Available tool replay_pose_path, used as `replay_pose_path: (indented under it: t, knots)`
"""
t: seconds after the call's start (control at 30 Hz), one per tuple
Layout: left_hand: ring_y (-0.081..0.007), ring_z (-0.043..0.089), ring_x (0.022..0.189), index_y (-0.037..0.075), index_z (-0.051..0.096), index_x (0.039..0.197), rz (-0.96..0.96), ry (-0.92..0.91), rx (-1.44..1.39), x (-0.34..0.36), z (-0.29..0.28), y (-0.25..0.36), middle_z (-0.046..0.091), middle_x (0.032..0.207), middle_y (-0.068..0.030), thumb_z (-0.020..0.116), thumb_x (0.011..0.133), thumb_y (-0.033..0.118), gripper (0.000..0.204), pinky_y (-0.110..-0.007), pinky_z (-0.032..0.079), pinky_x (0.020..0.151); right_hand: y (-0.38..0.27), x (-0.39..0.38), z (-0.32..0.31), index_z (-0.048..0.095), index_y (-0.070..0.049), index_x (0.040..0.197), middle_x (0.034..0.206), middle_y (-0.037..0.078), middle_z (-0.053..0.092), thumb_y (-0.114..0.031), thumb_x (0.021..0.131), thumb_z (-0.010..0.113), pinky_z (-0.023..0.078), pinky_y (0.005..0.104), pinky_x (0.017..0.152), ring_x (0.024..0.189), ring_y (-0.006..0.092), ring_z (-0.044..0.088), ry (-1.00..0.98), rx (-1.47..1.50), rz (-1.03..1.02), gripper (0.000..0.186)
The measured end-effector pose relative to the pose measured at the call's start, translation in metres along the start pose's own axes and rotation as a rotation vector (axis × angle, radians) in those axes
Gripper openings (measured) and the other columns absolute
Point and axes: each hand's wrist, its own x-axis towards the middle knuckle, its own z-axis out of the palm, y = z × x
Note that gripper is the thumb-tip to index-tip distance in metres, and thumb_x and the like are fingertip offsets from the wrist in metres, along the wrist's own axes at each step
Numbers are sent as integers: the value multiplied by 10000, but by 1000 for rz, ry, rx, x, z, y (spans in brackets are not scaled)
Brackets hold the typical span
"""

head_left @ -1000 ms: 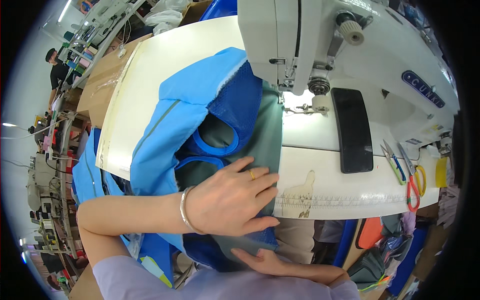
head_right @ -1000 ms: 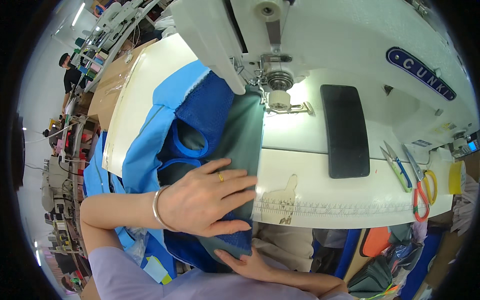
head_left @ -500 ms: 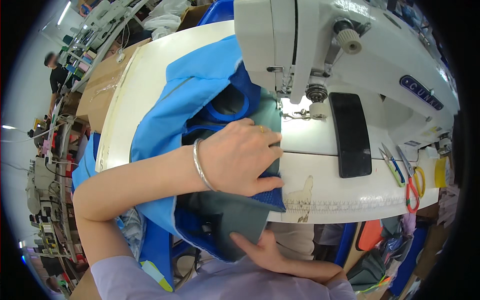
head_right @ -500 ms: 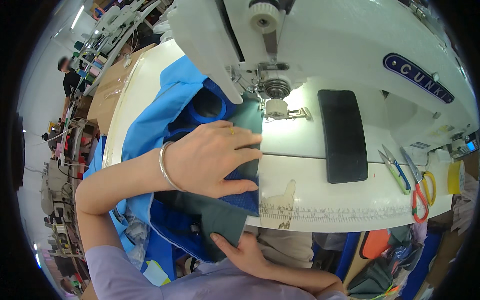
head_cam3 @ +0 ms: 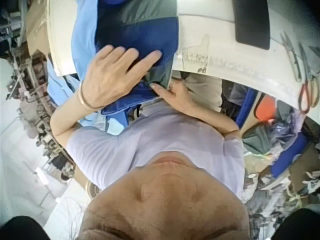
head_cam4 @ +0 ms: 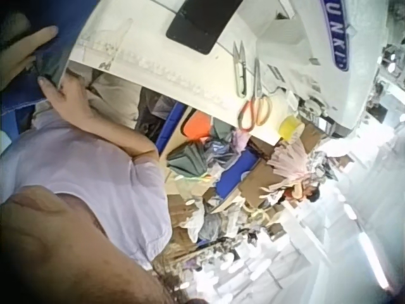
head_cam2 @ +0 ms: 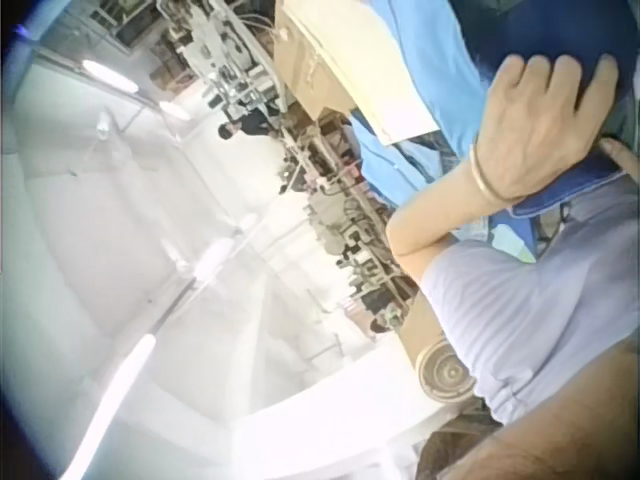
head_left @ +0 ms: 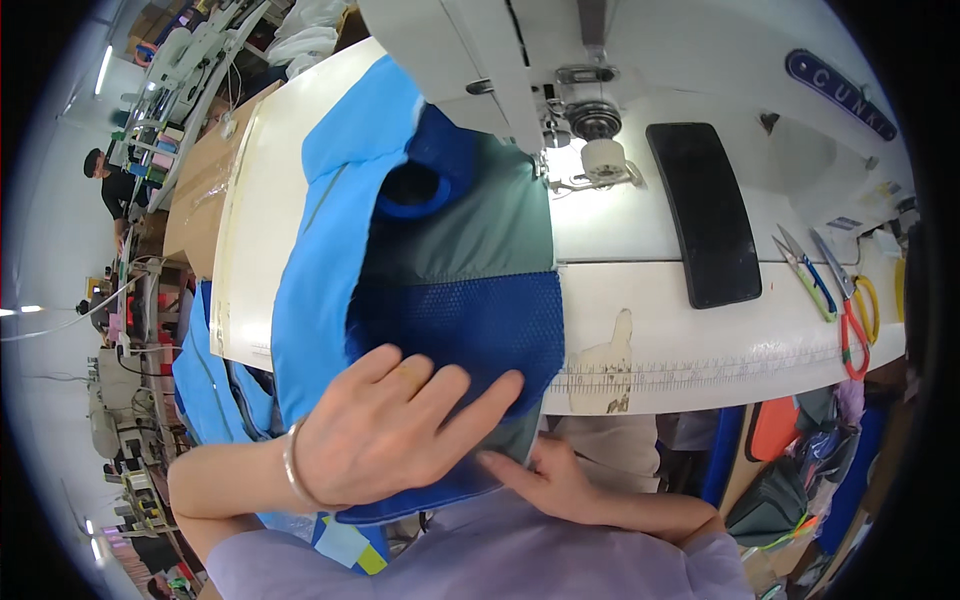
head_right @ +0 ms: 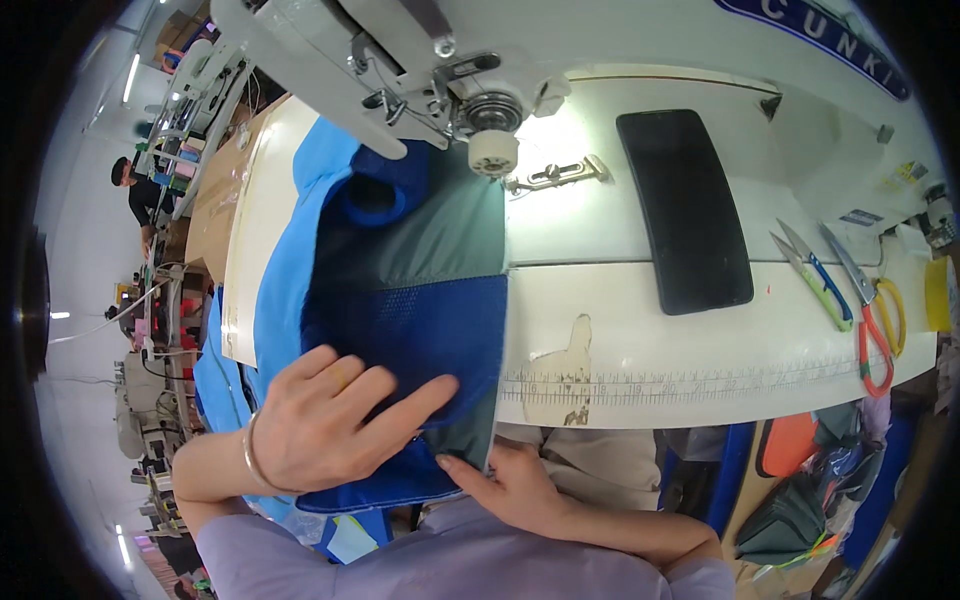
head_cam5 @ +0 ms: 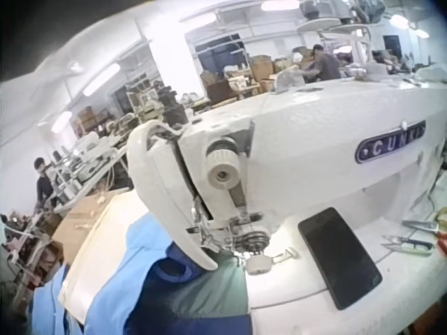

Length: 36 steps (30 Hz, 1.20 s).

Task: The person uses a sewing machine to stitch a blue fabric bag with a dark green trim. They repeatedly align the fabric edges, guide the material through the machine, and adjust the bag's position to sew different sections. The person also briefly adjusts their head-mounted camera strap during the process.

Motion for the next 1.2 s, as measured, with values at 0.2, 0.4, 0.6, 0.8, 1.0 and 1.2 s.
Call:
replay_pose_path:
  t: [0.2, 0.4, 0.6, 0.8, 1.0, 1.2]
  knots:
    - [-242, 633, 875, 42, 658, 915, 4, 93, -122, 2, 13, -12, 645, 1049, -98, 739, 590, 179, 361, -352, 491, 708, -3, -3, -5, 731, 23, 954, 586, 46, 602, -192, 989, 699, 409, 279, 468, 503, 88, 511, -7, 4, 86, 220]
    - [-418, 591, 1227, 30, 538, 780, 52, 61, -362, 22, 46, -11, 583, 1365, -238, 721, 634, 160, 267, -500, 501, 1001, -7, -6, 0, 727, 19, 1037, 667, 66, 650, -186, 994, 692, 431, 289, 501, 560, 77, 524, 33, 36, 54, 212]
    - [-379, 605, 1144, 17, 635, 1162, -173, 72, -505, 32, 49, -12, 545, 1415, -227, 741, 759, 212, 460, -450, 519, 902, -1, -13, 0, 710, 18, 1072, 742, 63, 671, -170, 1010, 660, 462, 278, 546, 611, 85, 555, 27, 8, 61, 204]
    - [-349, 544, 1223, -5, 583, 1311, -81, 170, -320, 34, 67, -18, 497, 1488, -204, 711, 684, 169, 663, -477, 447, 1011, -3, -17, 1, 705, 19, 1018, 741, 62, 651, -172, 1025, 638, 463, 271, 552, 621, 77, 548, 35, 45, 121, 202]
    - [-352, 575, 1180, -25, 588, 1257, -17, 185, -372, 37, 66, -31, 548, 1429, -218, 718, 641, 161, 657, -458, 450, 1037, -4, -16, 6, 652, 29, 887, 678, 4, 583, -163, 1038, 627, 373, 256, 502, 577, 41, 469, 64, 65, 82, 245]
    - [-337, 596, 1124, -38, 605, 1202, 42, 206, -361, 48, 68, -50, 582, 1356, -213, 723, 641, 167, 609, -445, 467, 1020, -12, -4, 4, 637, 21, 890, 673, -21, 554, -198, 1066, 590, 353, 250, 520, 626, 35, 464, 55, 108, 134, 285]
